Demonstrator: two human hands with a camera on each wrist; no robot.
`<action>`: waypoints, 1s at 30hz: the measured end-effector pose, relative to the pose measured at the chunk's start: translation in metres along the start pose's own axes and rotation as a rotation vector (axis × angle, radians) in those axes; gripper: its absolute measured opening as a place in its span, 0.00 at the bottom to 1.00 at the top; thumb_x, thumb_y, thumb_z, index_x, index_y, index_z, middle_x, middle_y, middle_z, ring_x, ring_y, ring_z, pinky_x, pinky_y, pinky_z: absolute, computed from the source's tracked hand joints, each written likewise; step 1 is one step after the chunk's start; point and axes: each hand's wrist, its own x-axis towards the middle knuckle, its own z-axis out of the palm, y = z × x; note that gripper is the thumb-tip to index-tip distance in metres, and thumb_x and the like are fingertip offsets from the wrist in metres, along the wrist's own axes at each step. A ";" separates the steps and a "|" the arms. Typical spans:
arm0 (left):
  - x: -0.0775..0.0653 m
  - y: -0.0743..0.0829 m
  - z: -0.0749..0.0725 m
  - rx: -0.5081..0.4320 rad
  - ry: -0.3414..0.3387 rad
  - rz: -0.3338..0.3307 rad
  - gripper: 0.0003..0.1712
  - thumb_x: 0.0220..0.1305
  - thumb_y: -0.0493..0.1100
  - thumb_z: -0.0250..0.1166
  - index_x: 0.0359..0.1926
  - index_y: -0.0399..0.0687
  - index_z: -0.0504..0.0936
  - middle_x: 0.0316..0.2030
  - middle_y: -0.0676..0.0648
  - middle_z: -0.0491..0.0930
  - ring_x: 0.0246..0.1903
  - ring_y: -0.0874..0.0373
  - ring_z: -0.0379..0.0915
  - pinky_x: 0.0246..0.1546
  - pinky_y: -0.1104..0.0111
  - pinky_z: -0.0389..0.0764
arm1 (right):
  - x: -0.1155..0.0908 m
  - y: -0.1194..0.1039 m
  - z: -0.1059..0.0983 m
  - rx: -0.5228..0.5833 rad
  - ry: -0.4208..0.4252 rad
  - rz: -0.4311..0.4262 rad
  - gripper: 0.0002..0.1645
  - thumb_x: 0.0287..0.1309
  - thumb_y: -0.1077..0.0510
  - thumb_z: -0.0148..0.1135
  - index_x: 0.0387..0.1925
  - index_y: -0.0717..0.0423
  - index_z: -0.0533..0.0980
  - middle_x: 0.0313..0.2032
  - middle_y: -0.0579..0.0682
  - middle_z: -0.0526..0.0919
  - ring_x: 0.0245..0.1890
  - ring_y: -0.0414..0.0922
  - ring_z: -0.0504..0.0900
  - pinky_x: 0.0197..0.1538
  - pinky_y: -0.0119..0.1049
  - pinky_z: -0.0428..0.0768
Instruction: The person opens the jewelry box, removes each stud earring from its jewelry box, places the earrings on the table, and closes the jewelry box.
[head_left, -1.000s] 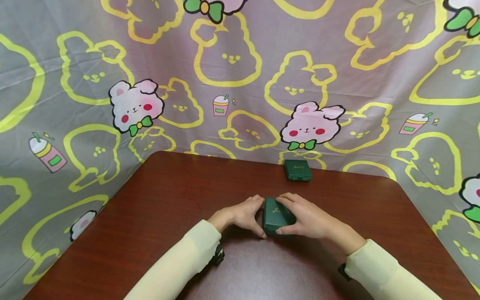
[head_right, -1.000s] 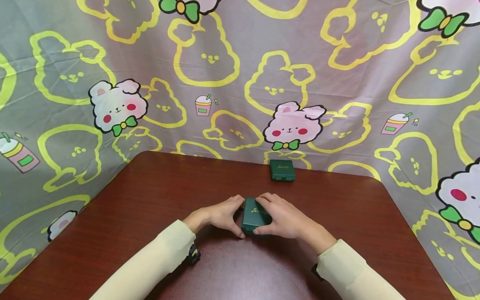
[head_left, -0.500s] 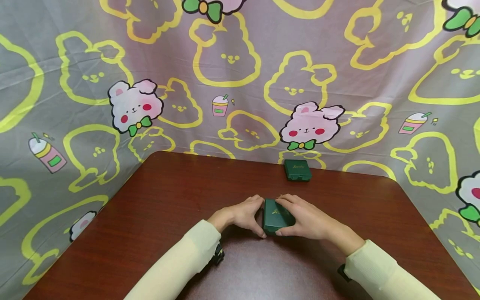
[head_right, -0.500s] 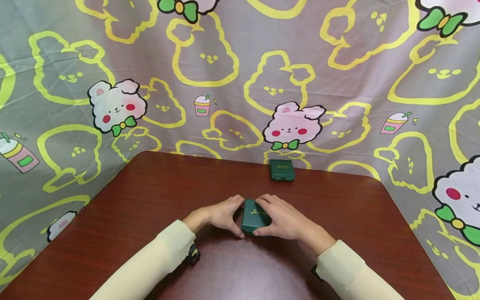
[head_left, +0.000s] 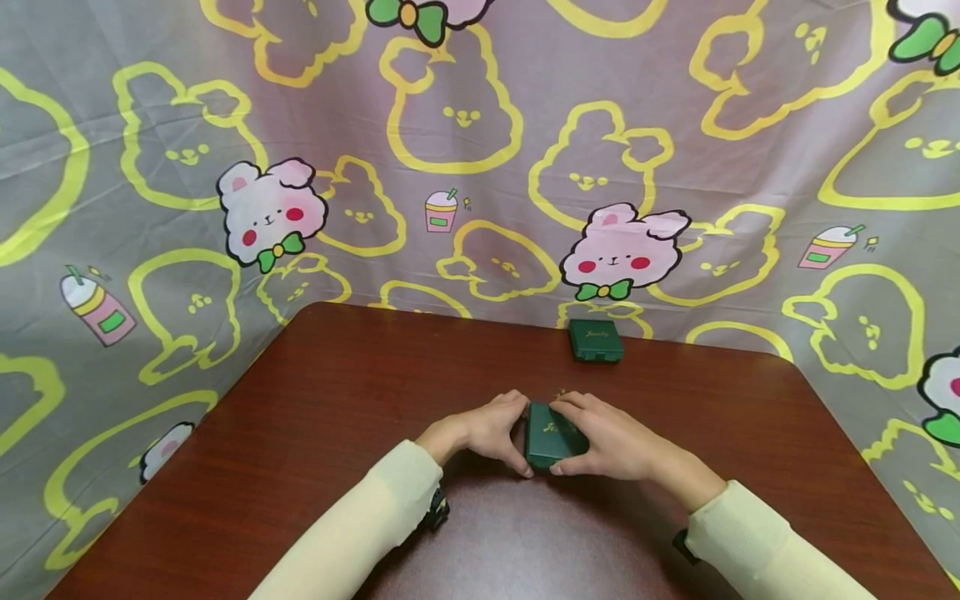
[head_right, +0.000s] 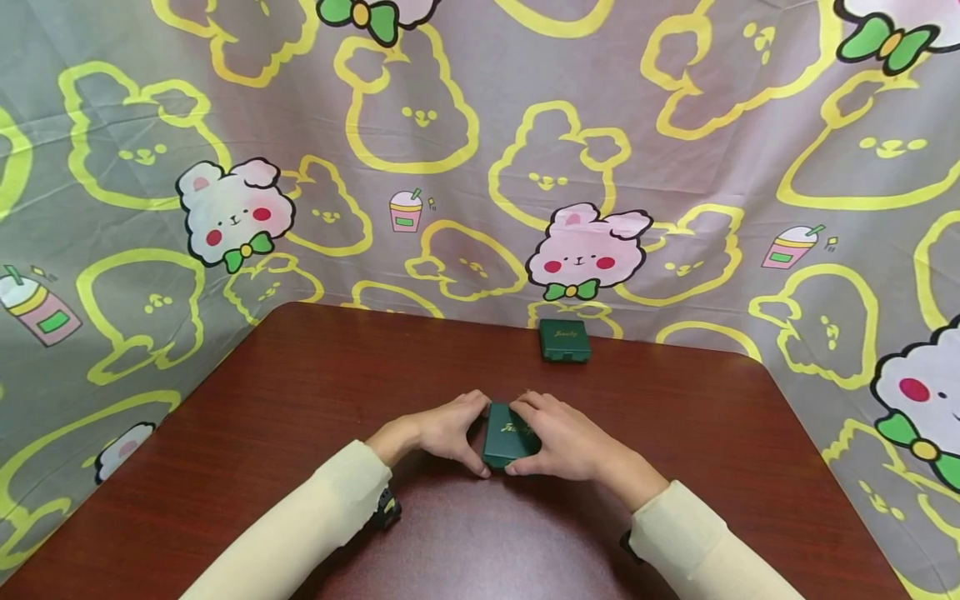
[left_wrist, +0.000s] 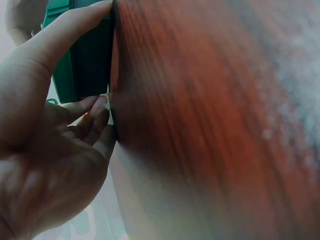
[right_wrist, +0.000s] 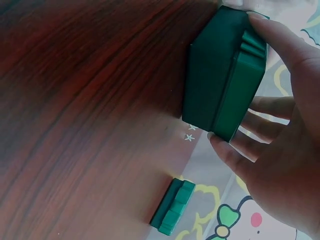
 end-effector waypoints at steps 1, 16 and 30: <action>0.000 0.000 0.000 0.000 -0.002 -0.002 0.41 0.41 0.53 0.86 0.52 0.48 0.73 0.49 0.51 0.69 0.50 0.57 0.64 0.55 0.69 0.68 | 0.000 0.000 0.000 0.001 0.000 0.001 0.54 0.51 0.31 0.75 0.70 0.59 0.70 0.66 0.55 0.72 0.61 0.52 0.74 0.58 0.53 0.77; -0.001 0.002 -0.001 -0.009 -0.035 -0.027 0.49 0.43 0.55 0.85 0.63 0.47 0.70 0.54 0.51 0.68 0.54 0.58 0.63 0.58 0.68 0.69 | -0.005 0.003 0.001 0.035 0.005 0.017 0.56 0.50 0.28 0.73 0.72 0.54 0.68 0.68 0.52 0.69 0.64 0.51 0.71 0.57 0.53 0.78; -0.002 0.004 -0.002 -0.012 -0.055 -0.031 0.48 0.44 0.58 0.85 0.61 0.47 0.69 0.52 0.53 0.67 0.51 0.60 0.62 0.56 0.69 0.69 | -0.011 0.008 -0.005 0.054 -0.019 0.045 0.51 0.52 0.26 0.70 0.67 0.55 0.73 0.63 0.51 0.74 0.59 0.48 0.73 0.57 0.51 0.78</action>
